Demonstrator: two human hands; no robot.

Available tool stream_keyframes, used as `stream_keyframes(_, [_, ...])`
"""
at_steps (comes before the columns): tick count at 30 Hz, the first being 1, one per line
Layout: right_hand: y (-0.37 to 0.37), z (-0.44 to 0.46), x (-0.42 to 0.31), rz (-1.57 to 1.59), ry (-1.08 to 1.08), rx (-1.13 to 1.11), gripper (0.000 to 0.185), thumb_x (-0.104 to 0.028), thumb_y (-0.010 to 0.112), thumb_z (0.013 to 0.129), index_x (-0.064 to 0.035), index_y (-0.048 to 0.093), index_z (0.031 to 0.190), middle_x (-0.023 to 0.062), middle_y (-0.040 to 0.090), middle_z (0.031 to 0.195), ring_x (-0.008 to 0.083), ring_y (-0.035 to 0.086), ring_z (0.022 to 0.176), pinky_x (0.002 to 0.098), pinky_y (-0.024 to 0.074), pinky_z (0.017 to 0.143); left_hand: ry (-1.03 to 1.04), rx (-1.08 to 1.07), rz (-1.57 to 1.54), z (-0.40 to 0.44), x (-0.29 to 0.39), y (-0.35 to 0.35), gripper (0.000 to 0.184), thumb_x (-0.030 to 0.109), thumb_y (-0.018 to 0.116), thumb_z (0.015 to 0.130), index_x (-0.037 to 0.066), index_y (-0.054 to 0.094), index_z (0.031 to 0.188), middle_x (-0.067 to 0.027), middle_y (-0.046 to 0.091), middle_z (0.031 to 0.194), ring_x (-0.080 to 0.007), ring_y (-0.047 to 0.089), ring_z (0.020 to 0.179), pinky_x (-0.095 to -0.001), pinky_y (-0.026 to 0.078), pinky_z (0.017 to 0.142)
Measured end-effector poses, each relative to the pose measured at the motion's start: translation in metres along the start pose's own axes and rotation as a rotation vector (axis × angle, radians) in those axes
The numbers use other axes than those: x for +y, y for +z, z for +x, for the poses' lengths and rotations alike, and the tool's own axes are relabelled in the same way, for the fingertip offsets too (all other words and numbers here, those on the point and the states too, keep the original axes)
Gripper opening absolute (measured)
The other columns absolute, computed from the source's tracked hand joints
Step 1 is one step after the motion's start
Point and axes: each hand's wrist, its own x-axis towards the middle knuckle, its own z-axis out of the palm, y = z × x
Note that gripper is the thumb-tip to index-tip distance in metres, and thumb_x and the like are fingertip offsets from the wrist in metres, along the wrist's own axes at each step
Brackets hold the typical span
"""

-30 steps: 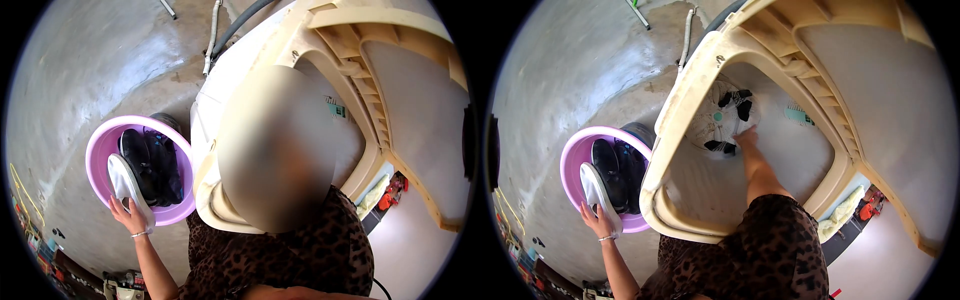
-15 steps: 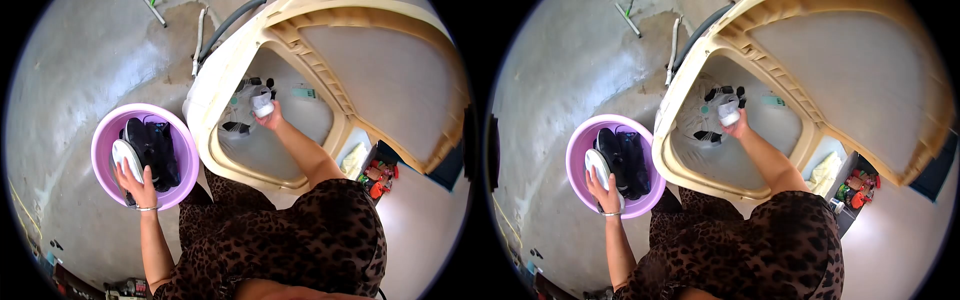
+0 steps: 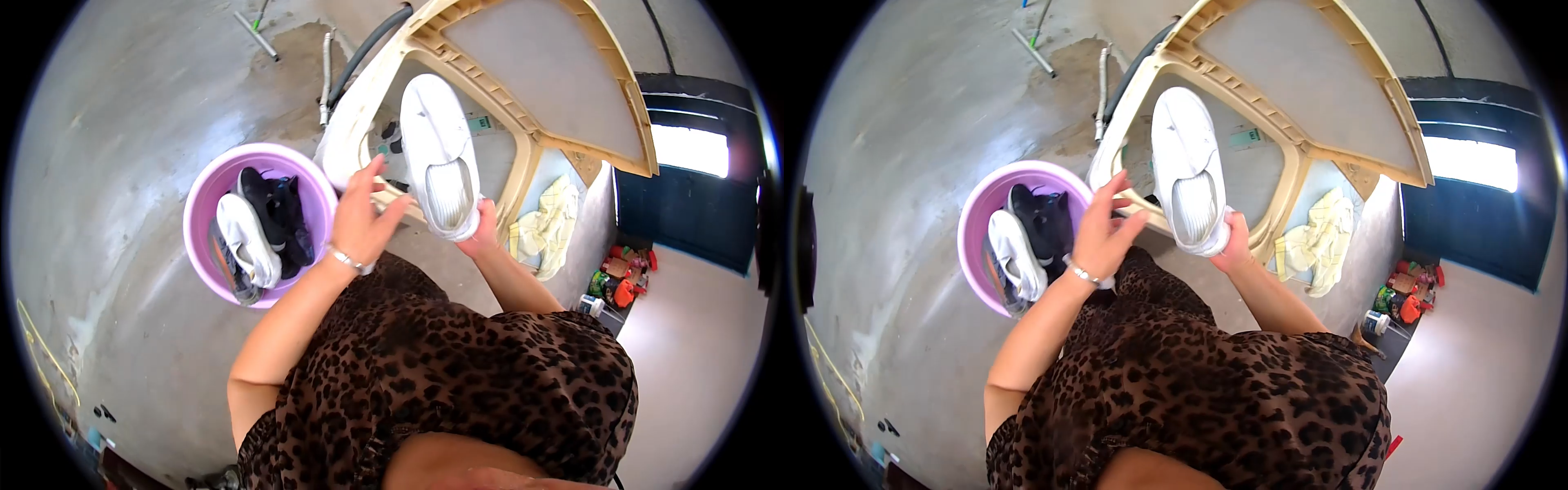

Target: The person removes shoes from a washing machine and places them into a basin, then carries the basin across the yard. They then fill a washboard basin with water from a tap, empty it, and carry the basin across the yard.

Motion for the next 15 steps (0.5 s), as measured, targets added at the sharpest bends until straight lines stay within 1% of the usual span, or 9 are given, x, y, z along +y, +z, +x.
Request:
stream_keyframes(2, [0.012,-0.015,0.014,-0.093,-0.022,-0.136,0.06,-0.029,0.036,0.075,0.0042,0.035,0.125,0.0169,0.046,0.123,0.0277,0.047,0.111,0.0398,0.0355,0.097,-0.148,-0.018,-0.045,-0.007,0.001,0.007,0.071,0.019,0.067,0.072,-0.005,0.027,0.126,-0.0167,0.05,0.108,-0.0247,0.053,0.095,-0.0329,0.043,0.081])
stream_keyframes(3, [0.024,-0.02,0.022,-0.092,0.002,-0.193,0.061,-0.028,0.036,0.074,0.0075,0.035,0.123,0.0184,0.046,0.122,0.0269,0.048,0.111,0.0381,0.0365,0.096,-0.074,0.034,-0.091,-0.009,-0.007,0.012,0.072,0.017,0.069,0.071,-0.004,0.028,0.125,-0.0152,0.049,0.109,-0.0223,0.052,0.096,-0.0314,0.043,0.08])
stream_keyframes(5, [0.043,-0.026,0.05,-0.155,0.043,-0.171,0.059,-0.026,0.036,0.074,0.0079,0.037,0.122,0.0183,0.048,0.119,0.0273,0.05,0.108,0.038,0.0372,0.095,0.076,0.147,-0.175,-0.013,-0.032,0.016,0.072,0.014,0.072,0.069,-0.004,0.029,0.124,-0.0121,0.048,0.111,-0.0174,0.05,0.097,-0.0285,0.044,0.08])
stream_keyframes(7, [0.04,-0.018,0.082,-0.129,0.153,-0.136,0.056,-0.022,0.034,0.075,0.0074,0.037,0.122,0.0171,0.049,0.119,0.0264,0.049,0.109,0.0372,0.0361,0.096,-0.054,0.191,-0.385,-0.023,-0.05,0.003,0.069,0.011,0.072,0.067,-0.003,0.031,0.121,-0.0112,0.049,0.109,-0.0167,0.049,0.098,-0.0281,0.043,0.081])
stream_keyframes(8, [0.039,-0.011,0.091,-0.101,0.218,-0.282,0.054,-0.019,0.034,0.076,0.007,0.034,0.124,0.0159,0.047,0.121,0.0254,0.047,0.111,0.0365,0.0343,0.098,-0.115,0.217,-0.488,-0.031,-0.06,-0.006,0.068,0.01,0.073,0.067,-0.002,0.032,0.12,-0.0108,0.049,0.109,-0.0164,0.049,0.098,-0.0279,0.043,0.081])
stream_keyframes(9, [0.043,-0.007,0.1,-0.201,0.248,-0.319,0.055,-0.02,0.035,0.077,0.0063,0.033,0.125,0.0154,0.046,0.123,0.0243,0.046,0.112,0.0358,0.0338,0.098,-0.114,0.295,-0.521,-0.039,-0.07,-0.013,0.055,0.007,0.068,0.071,-0.002,0.038,0.116,-0.0092,0.053,0.103,-0.0155,0.052,0.093,-0.0267,0.044,0.078])
stream_keyframes(12, [0.06,-0.001,0.125,-0.531,0.306,-0.376,0.057,-0.023,0.037,0.079,0.0031,0.031,0.129,0.0137,0.043,0.125,0.0208,0.045,0.112,0.0335,0.0337,0.096,-0.412,0.336,-0.573,-0.063,-0.105,-0.037,0.048,0.005,0.063,0.073,-0.004,0.041,0.115,-0.0124,0.056,0.103,-0.0173,0.055,0.091,-0.0276,0.045,0.077])
stream_keyframes(13, [0.062,0.002,0.134,-0.581,0.263,-0.422,0.056,-0.022,0.041,0.082,-0.0014,0.026,0.132,0.0131,0.043,0.124,0.018,0.046,0.109,0.032,0.0344,0.094,-0.423,0.431,-0.552,-0.071,-0.116,-0.041,0.038,0.003,0.059,0.076,-0.004,0.046,0.111,-0.0105,0.059,0.097,-0.016,0.058,0.084,-0.026,0.047,0.073])
stream_keyframes(15, [0.065,-0.003,0.134,-0.727,0.232,-0.489,0.057,-0.017,0.045,0.083,-0.0035,0.023,0.134,0.0135,0.044,0.122,0.0173,0.048,0.105,0.031,0.0362,0.091,-0.434,0.498,-0.453,-0.088,-0.143,-0.061,0.044,0.0,0.056,0.077,-0.003,0.042,0.118,-0.0116,0.057,0.103,-0.0175,0.057,0.089,-0.0265,0.046,0.078])
